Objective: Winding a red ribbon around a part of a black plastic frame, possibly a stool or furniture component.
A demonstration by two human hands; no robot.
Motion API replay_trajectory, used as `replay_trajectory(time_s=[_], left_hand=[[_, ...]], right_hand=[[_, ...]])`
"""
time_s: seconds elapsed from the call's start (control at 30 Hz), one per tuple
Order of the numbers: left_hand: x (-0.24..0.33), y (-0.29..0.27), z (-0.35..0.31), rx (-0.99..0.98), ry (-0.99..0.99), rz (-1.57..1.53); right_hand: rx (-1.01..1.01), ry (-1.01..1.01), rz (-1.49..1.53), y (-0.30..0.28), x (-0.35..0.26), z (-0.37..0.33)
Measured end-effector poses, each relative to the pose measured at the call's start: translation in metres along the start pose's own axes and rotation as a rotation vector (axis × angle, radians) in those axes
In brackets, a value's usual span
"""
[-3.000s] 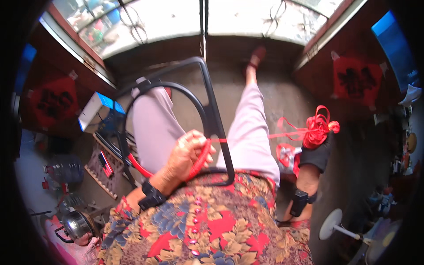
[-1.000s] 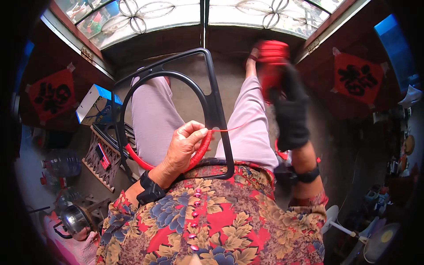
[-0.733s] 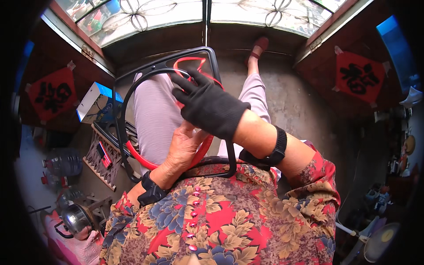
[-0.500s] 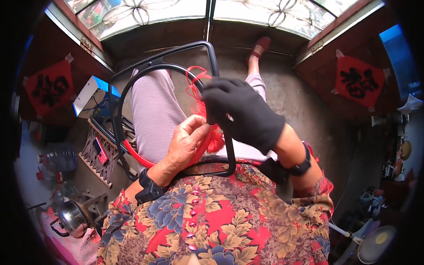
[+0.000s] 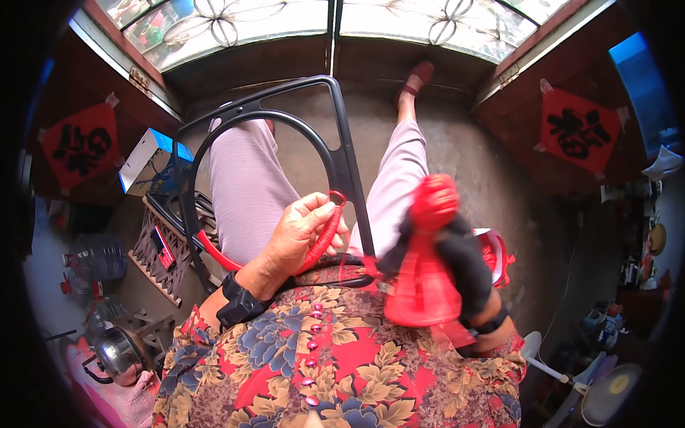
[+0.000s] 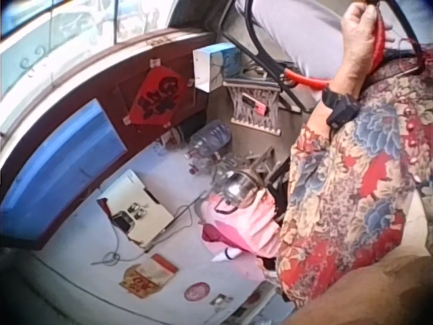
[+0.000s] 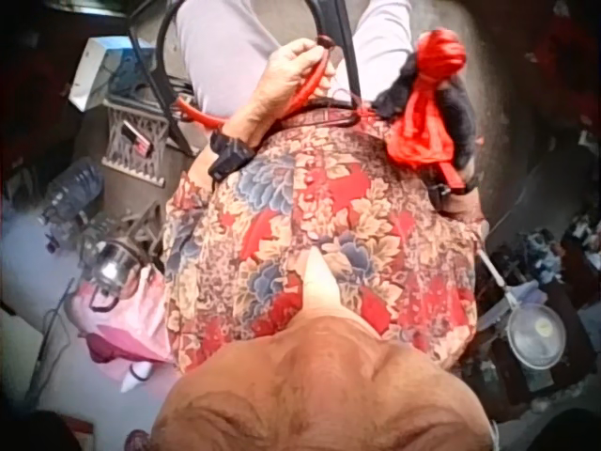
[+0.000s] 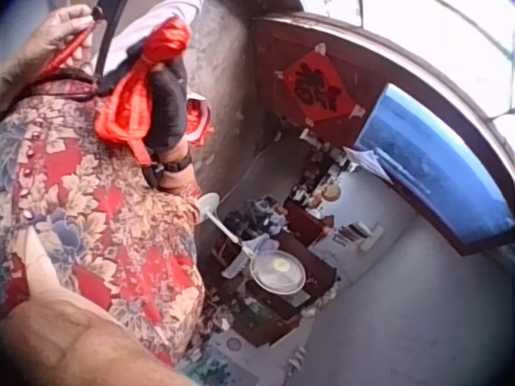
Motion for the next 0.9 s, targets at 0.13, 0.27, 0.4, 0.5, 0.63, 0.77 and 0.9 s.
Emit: replay_trajectory(time_s=[0.13, 0.27, 0.4, 0.5, 0.63, 0.77, 0.9], left_hand=[[-0.004, -0.004, 0.000, 0.031, -0.026, -0.042], [-0.003, -0.005, -0.011, 0.059, 0.029, -0.031], [0.001, 0.010, 0.012, -0.010, 0.021, -0.084], [0.000, 0.013, 0.016, -0.041, -0.010, -0.098], [0.000, -0.002, -0.003, 0.045, 0.000, -0.082], [-0.002, 0.004, 0.004, -0.013, -0.038, -0.061], [-0.001, -0.001, -0.004, -0.017, -0.003, -0.109]], right_hand=[[-0.007, -0.354, 0.031, -0.028, -0.061, -0.028], [0.039, -0.420, -0.217, -0.017, -0.089, -0.028], [0.166, -0.403, -0.542, 0.023, -0.113, -0.013], [0.240, -0.316, -0.670, 0.039, -0.114, 0.010], [-0.037, -0.114, -1.077, 0.038, -0.060, 0.124], [0.064, -0.261, -1.929, 0.036, -0.026, 0.172], [0.150, -0.274, -1.635, -0.009, -0.027, 0.206]])
Point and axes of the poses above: each hand's wrist, its own z-axis towards the middle knuckle, its own y-axis out of the palm, x = y × z, the point moved 5 cm from there along z, towards the middle knuckle, and after that the axes turned 15 degrees about -x, right-handed, at the moved point
